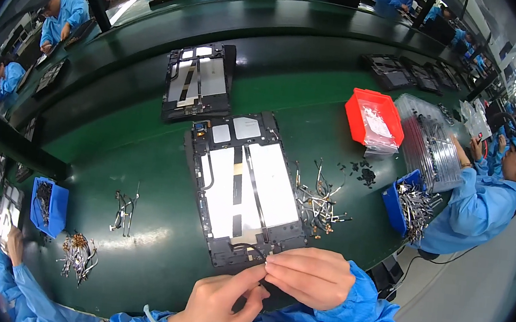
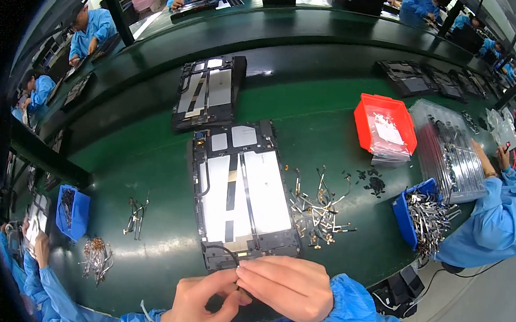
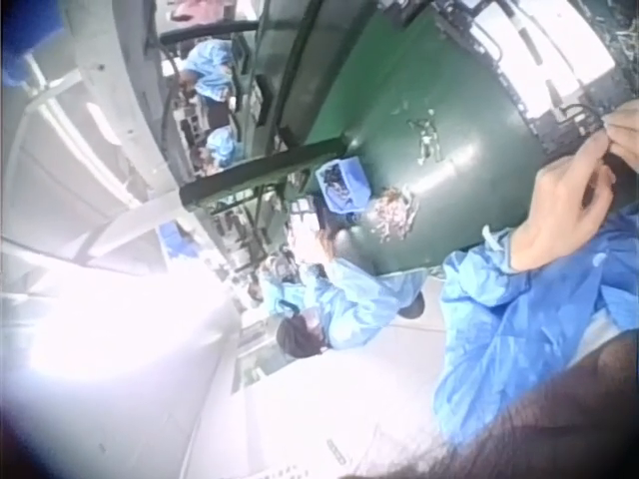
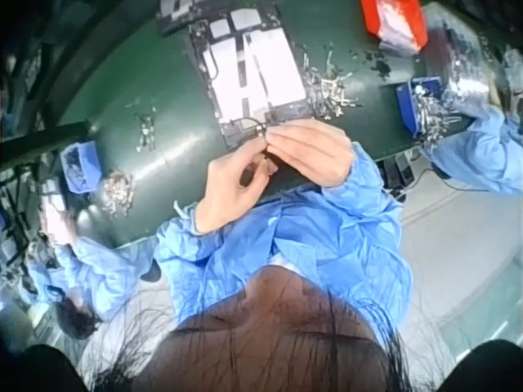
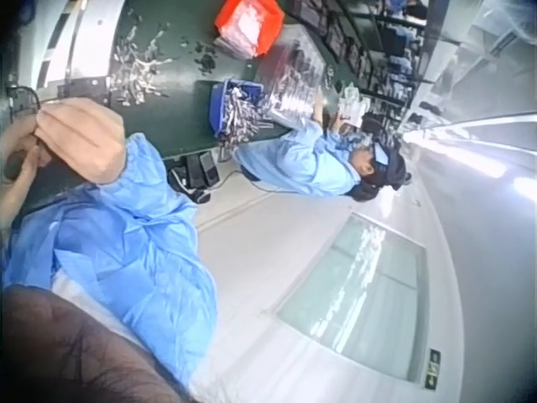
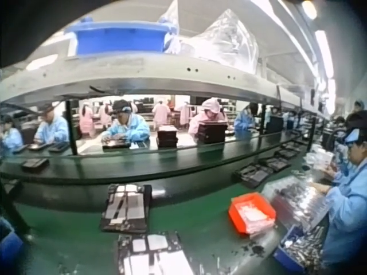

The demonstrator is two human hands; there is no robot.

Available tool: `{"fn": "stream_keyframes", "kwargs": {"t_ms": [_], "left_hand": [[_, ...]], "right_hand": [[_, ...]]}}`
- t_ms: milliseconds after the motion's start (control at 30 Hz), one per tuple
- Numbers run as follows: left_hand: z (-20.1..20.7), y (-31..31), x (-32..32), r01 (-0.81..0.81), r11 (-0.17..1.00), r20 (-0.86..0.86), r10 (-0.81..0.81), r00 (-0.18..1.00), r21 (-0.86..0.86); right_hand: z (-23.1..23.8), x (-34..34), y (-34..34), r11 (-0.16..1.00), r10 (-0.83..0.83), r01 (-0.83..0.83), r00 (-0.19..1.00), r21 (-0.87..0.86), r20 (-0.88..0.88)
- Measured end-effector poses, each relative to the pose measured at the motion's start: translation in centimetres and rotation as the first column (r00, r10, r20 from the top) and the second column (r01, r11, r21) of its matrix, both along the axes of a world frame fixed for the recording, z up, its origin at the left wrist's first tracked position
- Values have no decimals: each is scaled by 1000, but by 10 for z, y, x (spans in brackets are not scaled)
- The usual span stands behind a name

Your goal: The person installs ribbon cables and small electronic parts into device housings by hand, taking the components from bins and fitting them into the housings.

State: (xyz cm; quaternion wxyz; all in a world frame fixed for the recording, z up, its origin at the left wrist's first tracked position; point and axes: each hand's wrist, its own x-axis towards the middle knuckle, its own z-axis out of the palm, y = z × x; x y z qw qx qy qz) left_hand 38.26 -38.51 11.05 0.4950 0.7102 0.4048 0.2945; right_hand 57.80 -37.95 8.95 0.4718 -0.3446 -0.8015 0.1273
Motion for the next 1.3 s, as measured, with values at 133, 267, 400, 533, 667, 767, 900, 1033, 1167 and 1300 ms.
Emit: {"fn": "stream_keyframes", "kwargs": {"t_ms": [133,267,400,533,667,767,900,1033,1167,1300], "left_hand": [[-3,5,4,17,965,-34,-8,999,261],[4,8,-2,31,983,-43,-24,999,179],[20,17,-26,62,970,-47,-75,996,-236],[14,38,-53,90,893,145,-28,989,-441],[3,44,-64,79,855,214,38,976,-512],[-1,51,-58,133,813,256,20,967,-567],[8,63,-61,98,842,187,4,982,-531],[3,70,-64,112,843,178,-20,984,-526],[2,78,-71,85,778,144,7,990,-623],[-26,82,-79,18,853,-315,173,933,521]], "right_hand": [[3,6,0,1000,23,-23,1000,-9,18],[-10,15,19,998,65,-59,976,-32,209],[0,92,106,661,-744,732,668,-168,-14],[-30,180,156,433,-870,901,423,-17,252],[-23,170,164,212,-837,965,97,154,539],[-1,113,135,622,-772,757,550,200,320],[33,-11,73,972,29,51,942,-228,335],[10,-37,91,920,305,-233,931,-316,203],[0,-47,106,902,284,-220,950,-371,127],[-19,-61,122,637,-70,-29,993,-771,-95]]}}
